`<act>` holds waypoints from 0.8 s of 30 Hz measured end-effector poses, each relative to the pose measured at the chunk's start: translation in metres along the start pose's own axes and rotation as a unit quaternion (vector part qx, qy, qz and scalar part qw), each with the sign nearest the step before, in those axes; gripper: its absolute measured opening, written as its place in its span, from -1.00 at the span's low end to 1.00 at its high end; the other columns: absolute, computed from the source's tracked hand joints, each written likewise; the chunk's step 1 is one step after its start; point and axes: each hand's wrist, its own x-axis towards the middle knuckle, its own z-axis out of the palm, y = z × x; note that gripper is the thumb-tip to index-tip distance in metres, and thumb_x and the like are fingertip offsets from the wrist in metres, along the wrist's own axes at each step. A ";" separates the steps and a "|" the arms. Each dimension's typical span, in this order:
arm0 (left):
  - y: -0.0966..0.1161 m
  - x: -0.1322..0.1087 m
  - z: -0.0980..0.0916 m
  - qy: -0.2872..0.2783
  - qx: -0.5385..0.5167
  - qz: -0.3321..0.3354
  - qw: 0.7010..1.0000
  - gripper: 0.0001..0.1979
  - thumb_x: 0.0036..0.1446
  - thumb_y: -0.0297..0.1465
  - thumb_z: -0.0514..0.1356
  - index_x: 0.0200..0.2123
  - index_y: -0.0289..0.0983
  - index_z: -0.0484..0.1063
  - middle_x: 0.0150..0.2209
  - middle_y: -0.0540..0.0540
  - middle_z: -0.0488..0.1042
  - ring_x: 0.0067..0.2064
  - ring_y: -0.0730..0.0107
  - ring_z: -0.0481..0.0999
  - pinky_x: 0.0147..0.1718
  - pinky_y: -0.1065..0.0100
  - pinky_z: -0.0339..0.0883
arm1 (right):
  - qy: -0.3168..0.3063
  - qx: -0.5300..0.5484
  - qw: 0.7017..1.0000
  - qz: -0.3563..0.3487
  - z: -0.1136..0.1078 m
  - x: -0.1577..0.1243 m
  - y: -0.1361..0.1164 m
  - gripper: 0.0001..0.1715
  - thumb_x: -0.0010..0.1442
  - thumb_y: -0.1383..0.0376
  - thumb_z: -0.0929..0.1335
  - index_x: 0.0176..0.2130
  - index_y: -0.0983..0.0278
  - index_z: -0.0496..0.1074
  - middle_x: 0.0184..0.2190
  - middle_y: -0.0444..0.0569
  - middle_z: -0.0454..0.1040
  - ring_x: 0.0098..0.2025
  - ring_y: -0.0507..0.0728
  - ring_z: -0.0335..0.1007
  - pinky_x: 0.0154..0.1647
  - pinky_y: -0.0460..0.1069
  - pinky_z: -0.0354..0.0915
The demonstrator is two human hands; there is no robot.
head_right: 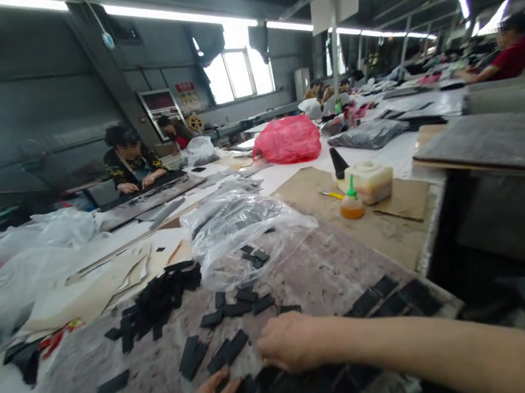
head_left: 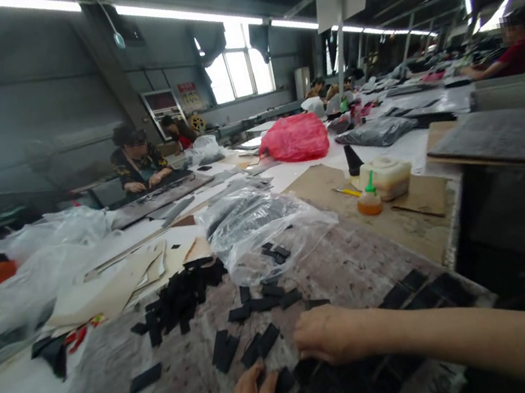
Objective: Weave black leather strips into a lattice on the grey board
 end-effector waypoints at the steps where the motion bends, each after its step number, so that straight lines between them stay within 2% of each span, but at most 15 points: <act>1: 0.009 0.002 -0.007 -0.002 -0.011 -0.058 0.998 -0.73 0.04 -0.47 0.12 -0.16 -0.21 0.45 -0.16 -0.22 0.47 -0.14 0.15 0.50 -0.25 0.22 0.47 | -0.001 0.009 1.000 0.008 0.001 0.001 -0.002 -0.81 0.24 0.28 0.26 -0.23 0.33 0.41 -0.28 0.03 0.47 -0.24 0.14 0.36 -0.28 -0.07 0.24; 3: 0.025 0.009 -0.020 -0.030 -0.048 -0.128 0.990 -0.73 0.05 -0.51 0.10 -0.16 -0.25 0.45 -0.12 -0.26 0.44 -0.08 0.11 0.45 -0.17 0.11 0.42 | 0.008 0.027 0.999 0.024 0.006 0.002 -0.002 -0.80 0.25 0.28 0.25 -0.24 0.35 0.40 -0.27 0.05 0.45 -0.22 0.15 0.35 -0.25 -0.05 0.23; 5: 0.035 0.017 -0.028 -0.069 -0.076 -0.159 0.982 -0.72 0.03 -0.53 0.11 -0.16 -0.24 0.45 -0.11 -0.23 0.42 -0.04 0.12 0.41 -0.11 0.09 0.38 | 0.025 0.044 0.998 0.026 0.013 0.004 0.001 -0.79 0.26 0.28 0.24 -0.26 0.34 0.40 -0.30 0.05 0.44 -0.25 0.15 0.34 -0.24 -0.03 0.22; 9: 0.044 0.023 -0.034 -0.088 -0.074 -0.218 0.969 -0.72 0.05 -0.56 0.11 -0.14 -0.28 0.43 -0.05 -0.21 0.37 0.02 0.16 0.32 0.00 0.10 0.27 | 0.033 0.082 0.996 0.016 0.019 0.007 0.006 -0.79 0.27 0.27 0.23 -0.31 0.31 0.39 -0.34 0.00 0.42 -0.29 0.13 0.33 -0.27 -0.04 0.20; 16: 0.046 0.026 -0.040 -0.094 -0.089 -0.218 0.967 -0.73 0.04 -0.59 0.12 -0.15 -0.33 0.43 -0.07 -0.24 0.36 0.01 0.14 0.30 0.01 0.09 0.25 | 0.007 0.077 0.995 0.058 0.013 0.012 0.003 -0.78 0.26 0.26 0.23 -0.33 0.31 0.39 -0.36 0.00 0.44 -0.31 0.13 0.35 -0.33 -0.07 0.16; 24: 0.033 0.018 -0.031 -0.112 -0.090 -0.180 0.973 -0.73 0.07 -0.51 0.11 -0.13 -0.24 0.42 -0.05 -0.21 0.35 0.01 0.12 0.33 -0.04 0.06 0.30 | 0.003 0.031 0.998 0.061 0.009 0.009 0.002 -0.80 0.25 0.22 0.27 -0.25 0.31 0.36 -0.35 0.01 0.46 -0.30 0.16 0.39 -0.37 -0.06 0.15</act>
